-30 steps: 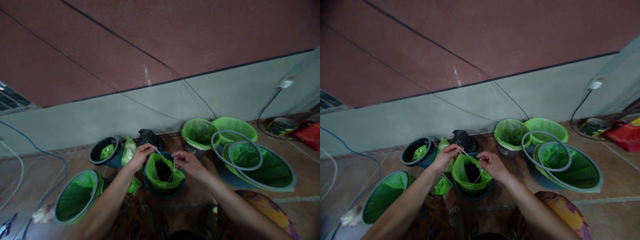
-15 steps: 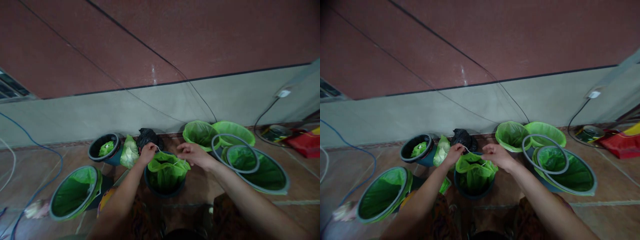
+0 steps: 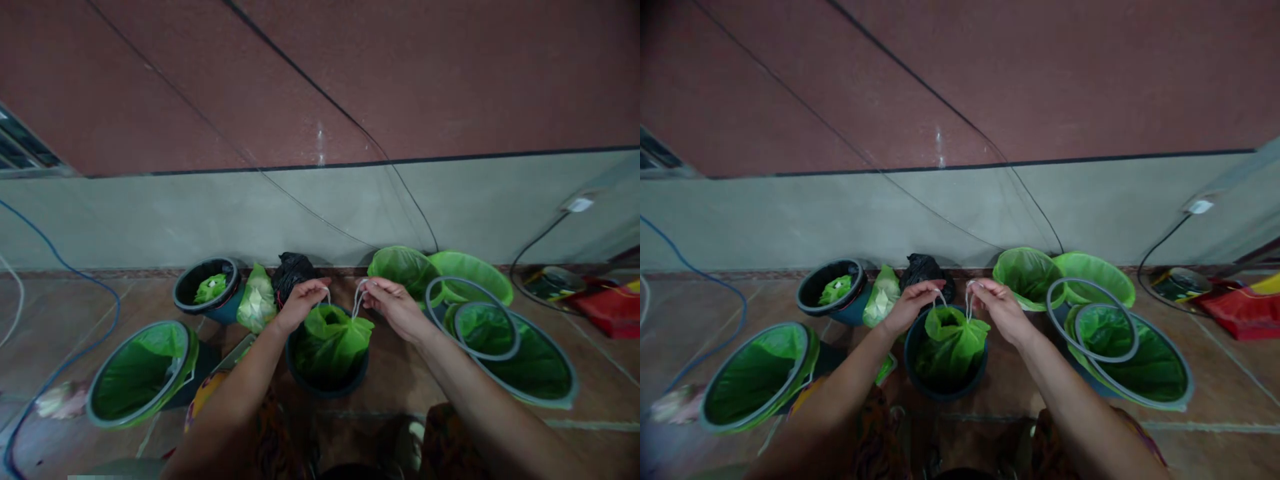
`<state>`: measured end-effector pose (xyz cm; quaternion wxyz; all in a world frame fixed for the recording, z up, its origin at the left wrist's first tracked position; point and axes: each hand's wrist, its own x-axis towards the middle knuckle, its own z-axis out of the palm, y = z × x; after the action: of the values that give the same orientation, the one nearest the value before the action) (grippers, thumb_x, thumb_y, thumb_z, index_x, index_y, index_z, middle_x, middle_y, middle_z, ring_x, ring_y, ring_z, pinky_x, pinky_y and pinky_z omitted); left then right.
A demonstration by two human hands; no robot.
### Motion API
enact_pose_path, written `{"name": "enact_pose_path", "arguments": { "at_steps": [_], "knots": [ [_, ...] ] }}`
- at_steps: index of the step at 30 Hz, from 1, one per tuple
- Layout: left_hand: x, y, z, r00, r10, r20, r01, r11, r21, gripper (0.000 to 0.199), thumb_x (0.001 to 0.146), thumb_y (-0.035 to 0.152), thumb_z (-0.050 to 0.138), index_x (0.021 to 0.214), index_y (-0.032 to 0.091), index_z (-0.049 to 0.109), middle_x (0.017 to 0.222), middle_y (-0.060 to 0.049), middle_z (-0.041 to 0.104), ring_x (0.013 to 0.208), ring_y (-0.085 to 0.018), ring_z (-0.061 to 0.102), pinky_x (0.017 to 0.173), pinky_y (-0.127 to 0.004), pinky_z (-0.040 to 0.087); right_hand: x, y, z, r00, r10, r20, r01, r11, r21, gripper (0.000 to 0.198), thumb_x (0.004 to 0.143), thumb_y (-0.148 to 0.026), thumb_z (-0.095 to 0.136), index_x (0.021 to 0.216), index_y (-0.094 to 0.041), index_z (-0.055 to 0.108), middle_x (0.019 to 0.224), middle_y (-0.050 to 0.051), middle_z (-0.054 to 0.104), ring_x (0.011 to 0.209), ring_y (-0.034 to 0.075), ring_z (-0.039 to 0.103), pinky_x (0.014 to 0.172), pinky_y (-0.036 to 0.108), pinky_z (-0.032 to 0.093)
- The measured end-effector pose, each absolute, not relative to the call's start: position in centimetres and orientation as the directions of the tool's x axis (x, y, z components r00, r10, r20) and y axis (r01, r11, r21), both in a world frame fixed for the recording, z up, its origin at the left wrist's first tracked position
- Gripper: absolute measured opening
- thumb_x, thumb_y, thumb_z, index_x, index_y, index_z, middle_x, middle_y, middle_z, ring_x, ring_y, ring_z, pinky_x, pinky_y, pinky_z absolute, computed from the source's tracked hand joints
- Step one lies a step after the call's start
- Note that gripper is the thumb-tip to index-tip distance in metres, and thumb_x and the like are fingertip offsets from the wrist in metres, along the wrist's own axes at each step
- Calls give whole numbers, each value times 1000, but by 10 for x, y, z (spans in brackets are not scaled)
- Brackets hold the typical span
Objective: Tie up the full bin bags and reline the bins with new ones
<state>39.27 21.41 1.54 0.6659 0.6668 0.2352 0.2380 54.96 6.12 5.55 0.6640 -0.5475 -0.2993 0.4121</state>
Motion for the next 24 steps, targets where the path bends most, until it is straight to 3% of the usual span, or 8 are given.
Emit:
{"name": "enact_pose_path", "arguments": {
  "at_steps": [2, 5, 9, 11, 14, 17, 20, 24],
  "knots": [
    [394, 207, 19, 831, 556, -6, -55, 92, 994, 25, 73, 39, 69, 78, 15, 68, 103, -7, 70, 94, -18, 62, 86, -30, 46, 549, 62, 54, 451, 890, -63, -300, 84, -950, 28, 73, -47, 72, 83, -21, 68, 98, 2, 68, 68, 8, 56, 65, 23, 46],
    [399, 202, 20, 861, 508, 6, -125, 200, 972, 33, 73, 44, 72, 85, 14, 68, 83, -5, 70, 77, -16, 64, 77, -31, 48, 551, 62, 52, 340, 939, -46, -416, 107, -903, 25, 79, -46, 67, 85, -22, 65, 106, 4, 69, 78, 12, 61, 74, 28, 49],
    [407, 199, 15, 852, 523, -6, -61, 110, 992, 45, 76, 48, 68, 103, 13, 69, 64, 1, 61, 54, -8, 51, 57, -23, 40, 552, 65, 50, 263, 963, -54, -442, 71, -894, 24, 83, -44, 63, 88, -20, 65, 93, 5, 71, 80, 14, 64, 77, 29, 50],
    [410, 198, 12, 873, 487, -23, 3, 42, 999, 52, 78, 46, 66, 118, 14, 64, 69, 1, 62, 57, -9, 50, 57, -22, 39, 552, 66, 50, 276, 960, -45, -425, 80, -902, 23, 84, -42, 63, 88, -19, 66, 91, 4, 70, 77, 13, 64, 74, 28, 50],
    [411, 194, 9, 946, 324, -5, 38, -96, 995, 59, 75, 37, 70, 129, 17, 56, 88, -2, 65, 73, -12, 55, 67, -24, 43, 551, 66, 53, 281, 959, -24, -396, 93, -914, 21, 83, -39, 65, 88, -19, 67, 89, 4, 69, 74, 12, 62, 72, 26, 49],
    [412, 189, 4, 980, 197, -32, 91, -299, 950, 46, 75, 32, 68, 117, 14, 62, 87, -1, 64, 74, -12, 54, 71, -25, 43, 543, 65, 59, 234, 972, 5, -378, 96, -921, 21, 83, -38, 65, 87, -18, 68, 88, 4, 68, 73, 11, 61, 72, 26, 48],
    [416, 182, -4, 975, 213, -60, 157, -476, 865, 28, 85, 34, 55, 100, 13, 66, 82, -1, 62, 73, -12, 53, 72, -24, 42, 535, 67, 63, 186, 982, 44, -357, 110, -928, 21, 83, -38, 63, 88, -18, 68, 91, 5, 68, 74, 11, 60, 72, 28, 48],
    [418, 179, -14, 963, 252, -94, 218, -526, 822, 40, 93, 36, 37, 87, 12, 68, 68, 0, 56, 64, -12, 48, 64, -22, 39, 546, 73, 53, 322, 945, 54, -158, 110, -981, 29, 81, -40, 62, 101, -20, 66, 85, 4, 67, 74, 14, 61, 67, 28, 49]
  ]
}}
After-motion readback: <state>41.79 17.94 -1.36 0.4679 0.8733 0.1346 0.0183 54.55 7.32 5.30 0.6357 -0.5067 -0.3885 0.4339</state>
